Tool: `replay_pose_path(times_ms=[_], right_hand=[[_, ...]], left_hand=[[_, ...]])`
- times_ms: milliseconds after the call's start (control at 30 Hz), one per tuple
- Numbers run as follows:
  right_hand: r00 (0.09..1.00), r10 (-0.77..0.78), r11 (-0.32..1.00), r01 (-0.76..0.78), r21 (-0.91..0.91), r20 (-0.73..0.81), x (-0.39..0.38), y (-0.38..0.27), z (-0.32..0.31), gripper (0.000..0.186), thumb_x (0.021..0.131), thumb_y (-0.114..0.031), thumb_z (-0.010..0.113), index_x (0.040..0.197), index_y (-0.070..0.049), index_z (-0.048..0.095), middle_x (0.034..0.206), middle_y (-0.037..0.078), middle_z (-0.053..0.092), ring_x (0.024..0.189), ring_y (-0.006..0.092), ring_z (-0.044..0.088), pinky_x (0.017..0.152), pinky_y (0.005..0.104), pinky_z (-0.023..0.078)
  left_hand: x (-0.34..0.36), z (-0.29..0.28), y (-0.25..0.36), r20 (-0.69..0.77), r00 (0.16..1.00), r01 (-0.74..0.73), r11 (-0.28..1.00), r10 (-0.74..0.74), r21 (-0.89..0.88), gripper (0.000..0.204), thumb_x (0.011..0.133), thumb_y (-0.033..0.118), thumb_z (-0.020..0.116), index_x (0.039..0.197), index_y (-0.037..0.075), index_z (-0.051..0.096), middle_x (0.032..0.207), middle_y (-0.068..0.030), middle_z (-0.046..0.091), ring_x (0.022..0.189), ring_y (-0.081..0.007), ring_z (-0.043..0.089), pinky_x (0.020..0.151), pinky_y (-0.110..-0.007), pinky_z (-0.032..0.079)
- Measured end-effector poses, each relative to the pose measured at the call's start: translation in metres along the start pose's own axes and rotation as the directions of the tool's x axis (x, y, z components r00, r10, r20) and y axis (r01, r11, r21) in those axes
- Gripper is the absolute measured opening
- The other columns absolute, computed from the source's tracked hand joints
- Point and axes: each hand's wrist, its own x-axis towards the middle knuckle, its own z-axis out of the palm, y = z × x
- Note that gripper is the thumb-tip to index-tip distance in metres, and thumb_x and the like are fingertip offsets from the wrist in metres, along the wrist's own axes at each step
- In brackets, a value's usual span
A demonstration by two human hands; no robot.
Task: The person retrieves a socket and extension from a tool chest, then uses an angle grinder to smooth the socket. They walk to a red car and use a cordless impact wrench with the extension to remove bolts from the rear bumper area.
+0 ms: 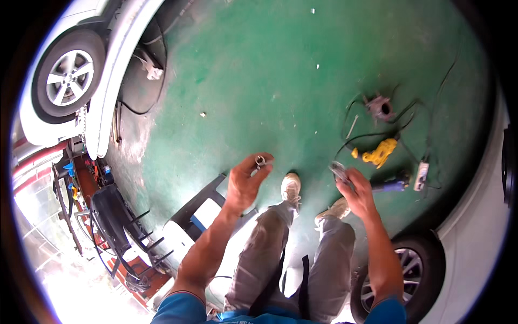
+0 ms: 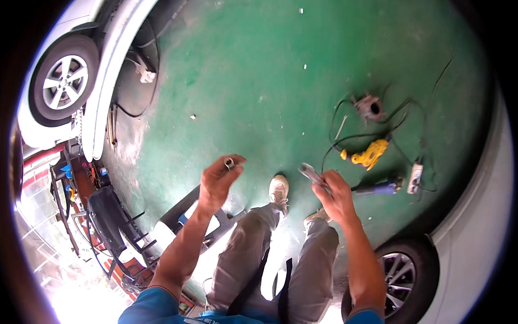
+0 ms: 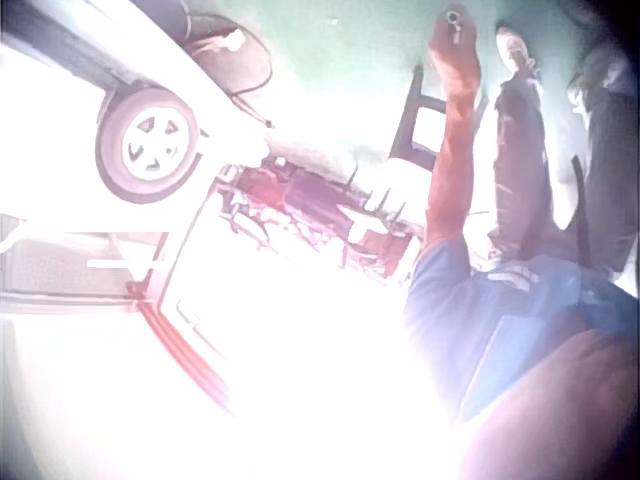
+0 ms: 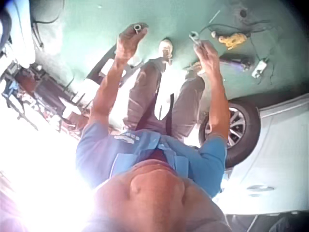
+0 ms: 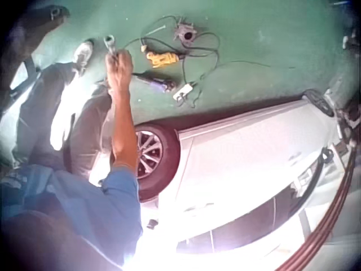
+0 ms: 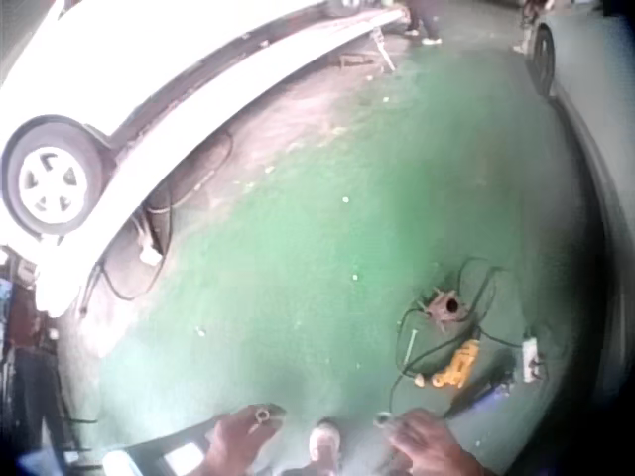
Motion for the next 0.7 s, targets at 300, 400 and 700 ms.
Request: replay_pose_path(times_ms=[300,400,700], right_hand=[[0.892,0.240,0.938,-0.112,0.327,-0.383,-0.113,-0.355,-0.152,0.030,0.091,-0.023,0.067,0.102,0.005,0.069,0.075,0.010,0.066,0.067,0.0154,0.061,0.065,0.0289,0.049],[0.876,0.098,0.931,0.087,0.355,-0.472,-0.134,-0.425,-0.168,0.036,0.091,-0.025,0.065,0.104,0.008,0.067,0.076,0.014,0.068,0.065,0.0178,0.064,0.060,0.0295,0.050],[0.860,-0.148,0.792,0.398,0.462,-0.488,-0.065,-0.544,-0.156,0.042,0.089,-0.032,0.069,0.105,0.007,0.065,0.074,0.018,0.067,0.063,0.0273,0.067,0.054,0.0333,0.052]], left_hand=[[-0.129,-0.040,0.278,-0.006,0.999,-0.029,0.783,0.032,-0.621,0.040,0.098,0.015,0.060,0.133,-0.002,0.047,0.111,-0.0166,0.066,0.103,-0.0256,0.067,0.090,-0.037,0.056],[-0.140,-0.053,0.335,0.056,0.998,0.052,0.453,-0.005,-0.890,0.034,0.101,0.022,0.056,0.128,0.002,0.049,0.106,-0.0153,0.065,0.103,-0.0283,0.068,0.086,-0.038,0.059],[-0.119,-0.112,0.441,0.056,0.984,0.017,0.220,0.169,-0.975,0.029,0.101,0.022,0.056,0.124,0.006,0.048,0.105,-0.0140,0.064,0.100,-0.0286,0.068,0.079,-0.034,0.061]])
